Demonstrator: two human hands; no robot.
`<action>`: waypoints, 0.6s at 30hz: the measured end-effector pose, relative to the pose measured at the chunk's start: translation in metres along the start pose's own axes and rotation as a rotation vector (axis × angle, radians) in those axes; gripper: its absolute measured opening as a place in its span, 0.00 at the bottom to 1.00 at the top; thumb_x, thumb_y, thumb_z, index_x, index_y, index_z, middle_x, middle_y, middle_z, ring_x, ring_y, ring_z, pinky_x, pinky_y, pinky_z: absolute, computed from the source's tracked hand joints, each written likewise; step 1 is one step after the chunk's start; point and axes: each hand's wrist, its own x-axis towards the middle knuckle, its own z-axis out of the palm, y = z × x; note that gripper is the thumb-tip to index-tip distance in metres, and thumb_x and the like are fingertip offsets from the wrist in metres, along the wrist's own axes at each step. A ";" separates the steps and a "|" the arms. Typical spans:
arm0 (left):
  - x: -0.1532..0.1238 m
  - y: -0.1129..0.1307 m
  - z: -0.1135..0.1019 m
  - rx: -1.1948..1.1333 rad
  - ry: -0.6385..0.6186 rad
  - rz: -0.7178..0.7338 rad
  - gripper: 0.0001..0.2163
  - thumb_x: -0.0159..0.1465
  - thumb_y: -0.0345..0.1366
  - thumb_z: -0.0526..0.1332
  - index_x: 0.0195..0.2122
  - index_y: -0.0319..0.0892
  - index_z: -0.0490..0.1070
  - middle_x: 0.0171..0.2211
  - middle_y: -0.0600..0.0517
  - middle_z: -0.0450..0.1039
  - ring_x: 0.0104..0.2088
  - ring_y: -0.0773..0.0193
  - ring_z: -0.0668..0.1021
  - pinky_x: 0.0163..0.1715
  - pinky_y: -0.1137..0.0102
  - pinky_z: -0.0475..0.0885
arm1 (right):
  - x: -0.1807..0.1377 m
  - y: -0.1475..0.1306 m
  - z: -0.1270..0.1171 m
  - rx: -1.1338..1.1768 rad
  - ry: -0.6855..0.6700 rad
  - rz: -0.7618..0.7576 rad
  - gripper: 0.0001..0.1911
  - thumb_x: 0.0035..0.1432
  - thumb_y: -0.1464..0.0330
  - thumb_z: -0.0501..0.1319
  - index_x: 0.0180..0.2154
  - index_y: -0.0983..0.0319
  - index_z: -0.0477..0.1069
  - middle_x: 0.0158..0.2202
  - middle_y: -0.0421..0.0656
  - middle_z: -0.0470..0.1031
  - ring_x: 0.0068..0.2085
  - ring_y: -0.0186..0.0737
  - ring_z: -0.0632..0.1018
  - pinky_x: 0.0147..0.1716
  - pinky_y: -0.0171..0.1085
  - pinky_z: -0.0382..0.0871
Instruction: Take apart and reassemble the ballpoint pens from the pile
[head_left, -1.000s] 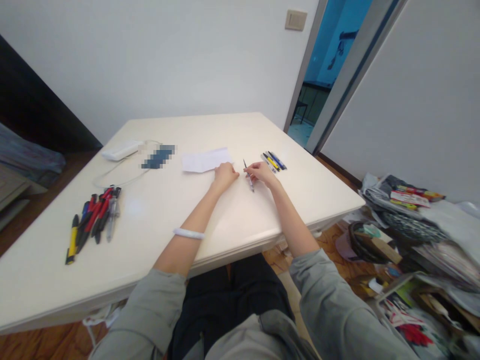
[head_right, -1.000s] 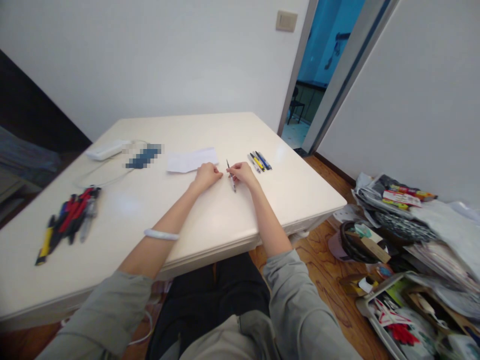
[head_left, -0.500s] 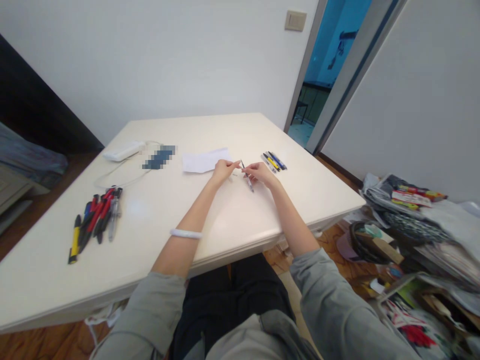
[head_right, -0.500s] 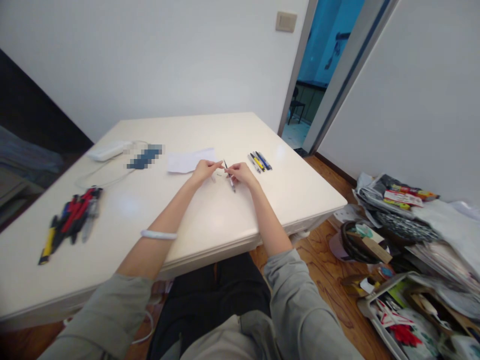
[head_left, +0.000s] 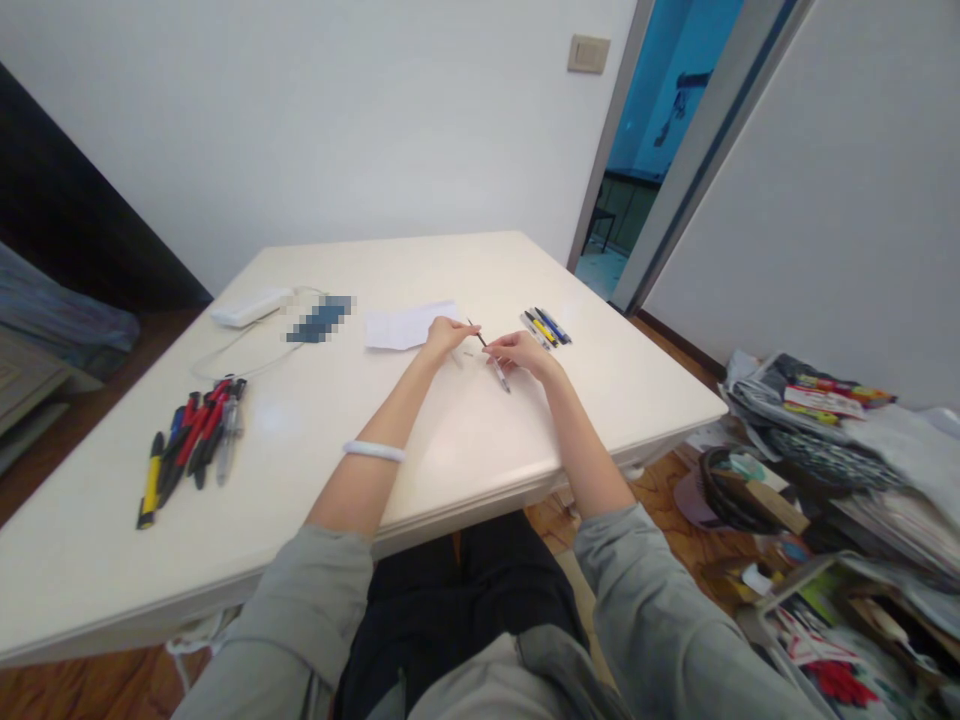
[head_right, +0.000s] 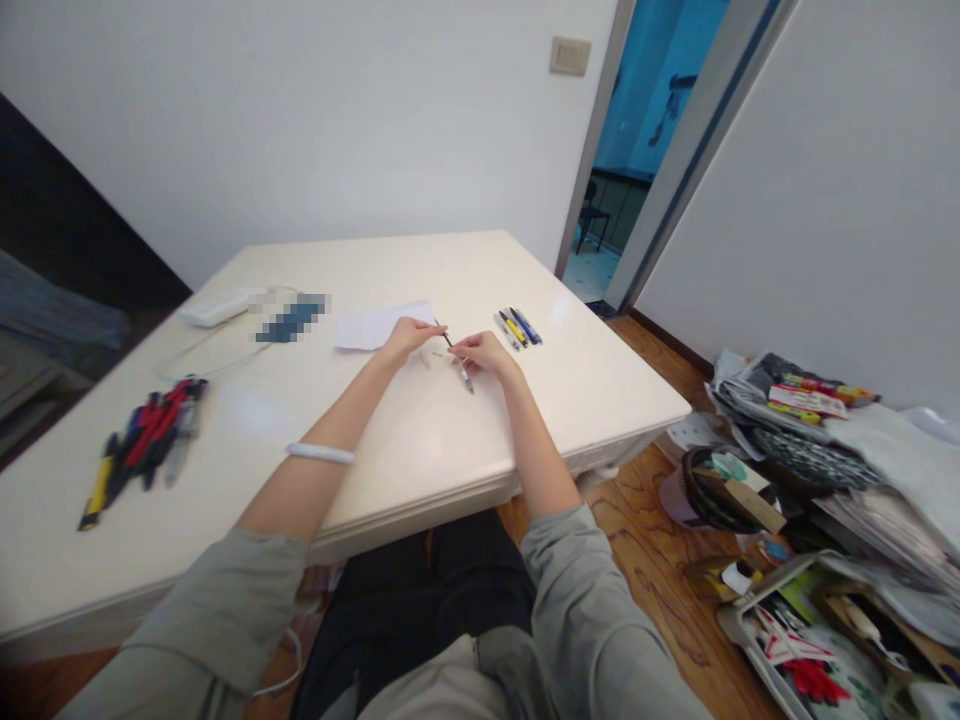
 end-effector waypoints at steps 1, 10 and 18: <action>0.004 0.001 -0.001 0.035 0.010 0.004 0.10 0.53 0.41 0.71 0.23 0.39 0.80 0.18 0.53 0.72 0.28 0.63 0.74 0.29 0.71 0.64 | 0.000 0.000 -0.001 -0.001 0.001 0.009 0.04 0.58 0.74 0.70 0.30 0.68 0.78 0.22 0.40 0.78 0.19 0.27 0.72 0.20 0.26 0.66; 0.026 0.008 0.001 0.334 0.017 0.009 0.09 0.54 0.39 0.71 0.22 0.40 0.79 0.20 0.48 0.74 0.35 0.52 0.80 0.33 0.68 0.69 | 0.003 0.007 -0.010 -0.026 -0.043 0.047 0.10 0.55 0.72 0.73 0.27 0.67 0.74 0.21 0.41 0.78 0.17 0.28 0.72 0.18 0.26 0.66; 0.018 -0.002 0.012 0.470 -0.036 0.051 0.09 0.56 0.38 0.71 0.24 0.39 0.78 0.25 0.40 0.79 0.38 0.46 0.82 0.37 0.63 0.72 | 0.000 0.004 -0.010 -0.019 0.008 0.073 0.11 0.58 0.72 0.71 0.28 0.66 0.71 0.20 0.40 0.76 0.18 0.31 0.77 0.16 0.26 0.65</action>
